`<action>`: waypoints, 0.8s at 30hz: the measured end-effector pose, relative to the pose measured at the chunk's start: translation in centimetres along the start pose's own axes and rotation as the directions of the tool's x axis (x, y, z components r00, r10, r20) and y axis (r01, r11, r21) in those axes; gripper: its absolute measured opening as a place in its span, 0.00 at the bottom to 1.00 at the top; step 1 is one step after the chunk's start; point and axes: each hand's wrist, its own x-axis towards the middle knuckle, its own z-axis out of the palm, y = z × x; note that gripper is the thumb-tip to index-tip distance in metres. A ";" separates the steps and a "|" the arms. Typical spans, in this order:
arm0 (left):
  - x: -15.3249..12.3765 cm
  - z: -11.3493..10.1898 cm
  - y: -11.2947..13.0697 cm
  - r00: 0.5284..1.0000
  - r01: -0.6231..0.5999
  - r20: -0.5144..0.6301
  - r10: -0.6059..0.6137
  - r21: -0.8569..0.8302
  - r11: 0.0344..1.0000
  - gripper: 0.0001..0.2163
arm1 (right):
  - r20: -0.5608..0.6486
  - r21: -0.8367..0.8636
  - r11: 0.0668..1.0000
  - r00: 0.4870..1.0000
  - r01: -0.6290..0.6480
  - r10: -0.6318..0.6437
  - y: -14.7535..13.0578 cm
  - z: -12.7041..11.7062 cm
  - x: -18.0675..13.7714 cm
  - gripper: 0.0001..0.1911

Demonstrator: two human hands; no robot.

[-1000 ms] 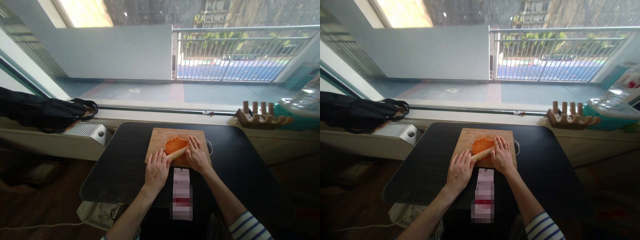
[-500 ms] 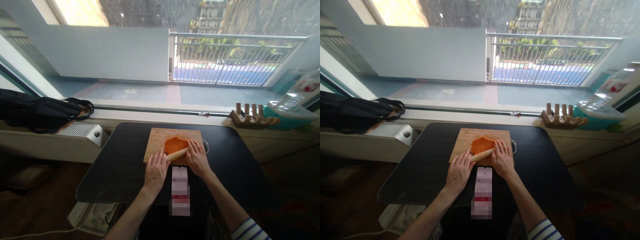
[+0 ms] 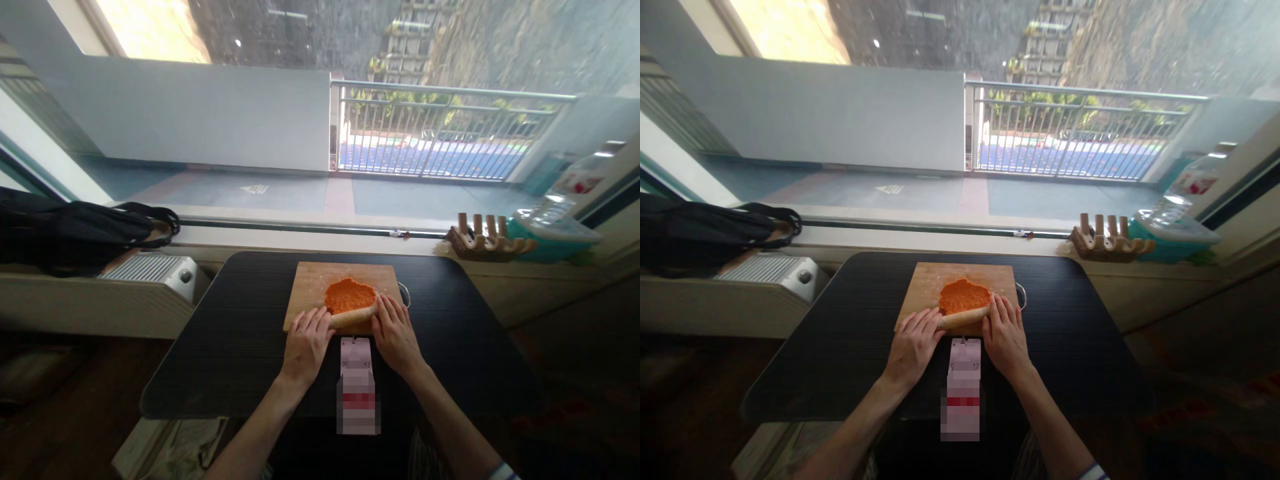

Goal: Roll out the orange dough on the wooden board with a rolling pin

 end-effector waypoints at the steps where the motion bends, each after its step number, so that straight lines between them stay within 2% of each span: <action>1: 0.1 -0.1 -0.1 1.000 -0.011 -0.006 0.011 -0.004 1.000 0.13 | -0.009 0.010 1.000 1.000 0.002 -0.002 0.1 0.0 -0.2 0.26; 8: 0.8 -1.0 0.8 0.998 -0.042 -0.037 0.041 -0.034 0.999 0.12 | -0.028 0.096 0.995 0.999 -0.021 0.023 1.2 -0.7 -0.1 0.23; 15: 1.6 -1.4 3.1 0.998 0.045 -0.048 -0.047 -0.047 0.998 0.11 | -0.030 0.153 0.988 0.999 0.013 -0.009 2.7 -1.2 3.1 0.24; 19: 2.1 -1.3 3.7 0.994 0.097 -0.040 -0.099 -0.041 0.994 0.08 | 0.027 0.161 0.987 0.999 0.014 -0.018 3.1 -1.0 5.2 0.24; 24: 2.0 -0.5 3.0 0.987 0.147 -0.060 -0.149 -0.032 0.989 0.08 | 0.099 0.160 0.985 0.992 0.061 -0.078 2.6 -0.6 6.7 0.24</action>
